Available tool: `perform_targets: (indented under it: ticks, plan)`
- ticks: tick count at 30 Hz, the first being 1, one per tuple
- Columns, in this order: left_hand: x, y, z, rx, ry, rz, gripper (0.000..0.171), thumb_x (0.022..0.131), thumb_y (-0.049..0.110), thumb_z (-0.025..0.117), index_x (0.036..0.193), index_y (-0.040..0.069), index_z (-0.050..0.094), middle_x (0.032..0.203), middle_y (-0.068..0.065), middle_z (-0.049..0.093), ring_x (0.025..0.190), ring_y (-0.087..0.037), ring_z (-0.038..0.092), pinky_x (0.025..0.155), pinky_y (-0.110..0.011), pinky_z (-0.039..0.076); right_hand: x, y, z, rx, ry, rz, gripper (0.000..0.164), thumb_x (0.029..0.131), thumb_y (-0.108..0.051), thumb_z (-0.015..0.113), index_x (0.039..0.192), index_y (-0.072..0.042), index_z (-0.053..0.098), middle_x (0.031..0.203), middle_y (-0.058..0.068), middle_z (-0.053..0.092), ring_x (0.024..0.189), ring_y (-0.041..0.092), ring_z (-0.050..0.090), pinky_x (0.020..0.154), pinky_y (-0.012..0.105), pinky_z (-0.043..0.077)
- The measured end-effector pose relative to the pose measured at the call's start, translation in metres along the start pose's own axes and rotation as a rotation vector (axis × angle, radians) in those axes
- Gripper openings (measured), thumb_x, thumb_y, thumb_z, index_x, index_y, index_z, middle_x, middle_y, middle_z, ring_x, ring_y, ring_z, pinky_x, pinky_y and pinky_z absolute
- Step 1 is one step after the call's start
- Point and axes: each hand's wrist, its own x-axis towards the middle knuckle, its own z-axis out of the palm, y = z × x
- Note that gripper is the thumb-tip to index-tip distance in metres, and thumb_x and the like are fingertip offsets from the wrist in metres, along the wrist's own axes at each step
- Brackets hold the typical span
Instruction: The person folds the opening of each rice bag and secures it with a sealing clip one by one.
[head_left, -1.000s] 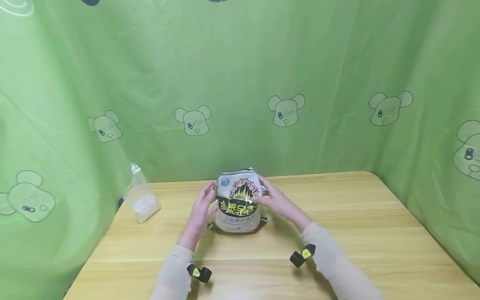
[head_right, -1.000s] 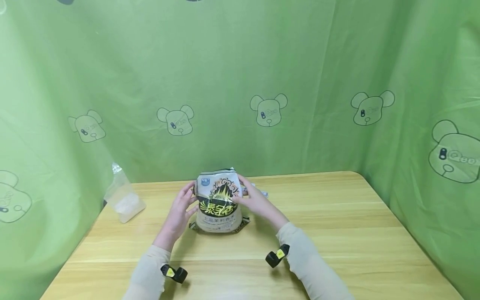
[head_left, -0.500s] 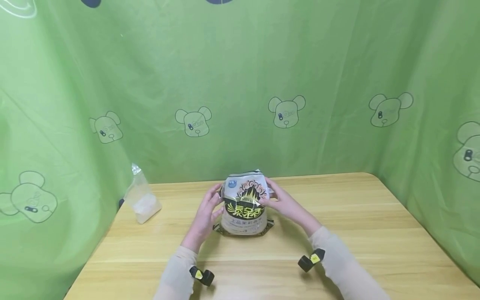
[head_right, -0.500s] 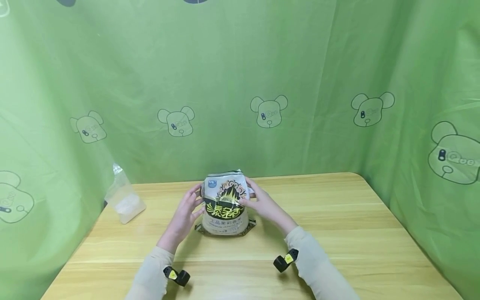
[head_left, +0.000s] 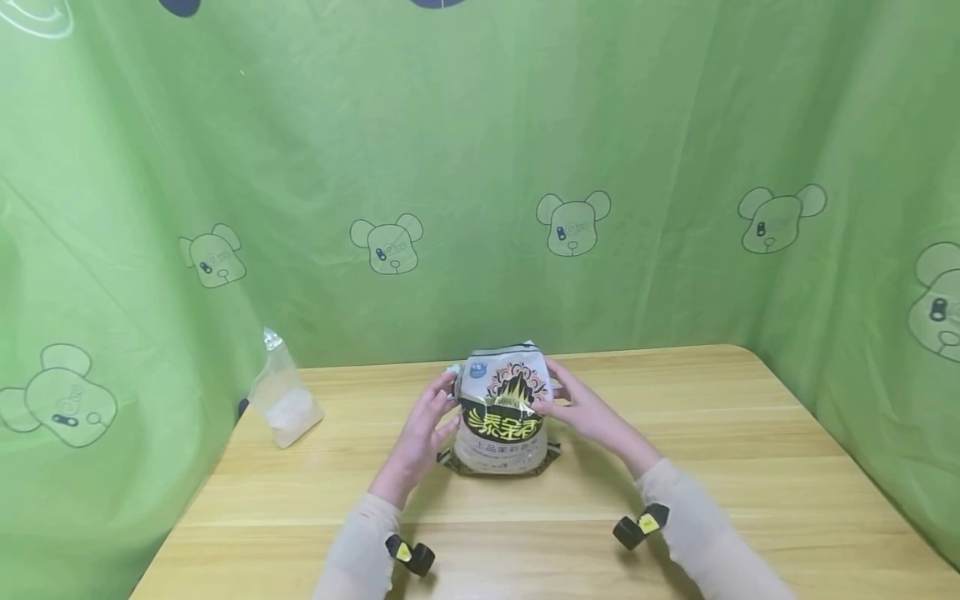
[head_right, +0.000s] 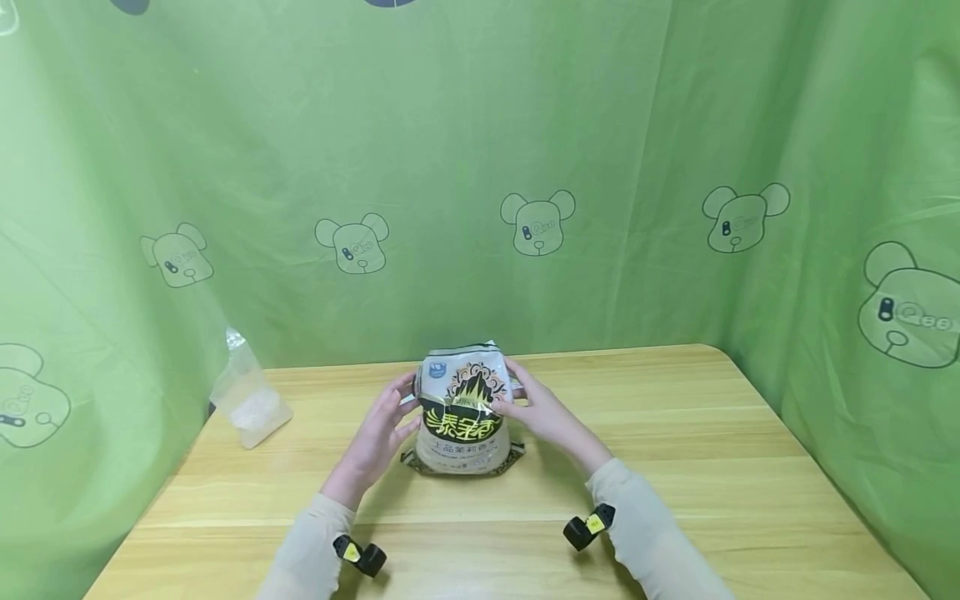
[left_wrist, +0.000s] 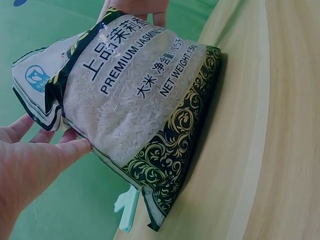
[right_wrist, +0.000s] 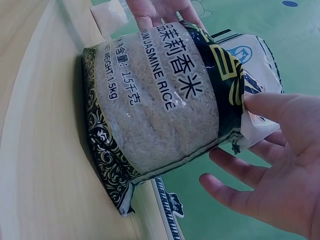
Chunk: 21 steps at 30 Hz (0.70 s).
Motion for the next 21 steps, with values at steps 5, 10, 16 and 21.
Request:
perform_targets:
  ticks: [5, 10, 16, 21]
  plan:
    - [0.002, -0.002, 0.005, -0.01, -0.012, 0.003, 0.055, 0.103, 0.039, 0.034, 0.152, 0.016, 0.026, 0.161, -0.012, 0.02, 0.146, -0.04, 0.023, 0.119, -0.055, 0.024, -0.003, 0.004, -0.006, -0.003, 0.0, -0.01, 0.082, 0.091, -0.032, 0.066, 0.156, -0.019, 0.017, 0.155, 0.019, 0.032, 0.125, 0.042, 0.051, 0.105, 0.059, 0.042]
    - [0.004, -0.005, 0.01, -0.002, -0.023, 0.0, 0.054, 0.102, 0.041, 0.037, 0.151, 0.019, 0.029, 0.161, -0.01, 0.023, 0.146, -0.037, 0.025, 0.119, -0.053, 0.024, -0.007, 0.006, -0.012, 0.001, 0.001, -0.01, 0.082, 0.091, -0.033, 0.066, 0.156, -0.021, 0.017, 0.155, 0.019, 0.032, 0.125, 0.043, 0.05, 0.104, 0.06, 0.042]
    - [0.009, -0.004, 0.02, 0.022, -0.013, -0.005, 0.052, 0.102, 0.042, 0.039, 0.15, 0.022, 0.032, 0.16, -0.006, 0.025, 0.145, -0.033, 0.029, 0.118, -0.05, 0.027, -0.011, 0.01, -0.021, -0.003, 0.011, 0.002, 0.081, 0.091, -0.033, 0.066, 0.156, -0.023, 0.018, 0.155, 0.018, 0.032, 0.125, 0.042, 0.05, 0.104, 0.061, 0.041]
    - [0.013, -0.007, 0.027, 0.017, -0.012, -0.01, 0.052, 0.102, 0.043, 0.038, 0.149, 0.021, 0.033, 0.159, -0.005, 0.029, 0.146, -0.03, 0.029, 0.119, -0.05, 0.027, -0.013, 0.013, -0.028, 0.027, 0.003, 0.004, 0.079, 0.092, -0.03, 0.065, 0.156, -0.021, 0.018, 0.155, 0.019, 0.031, 0.127, 0.044, 0.048, 0.105, 0.062, 0.04]
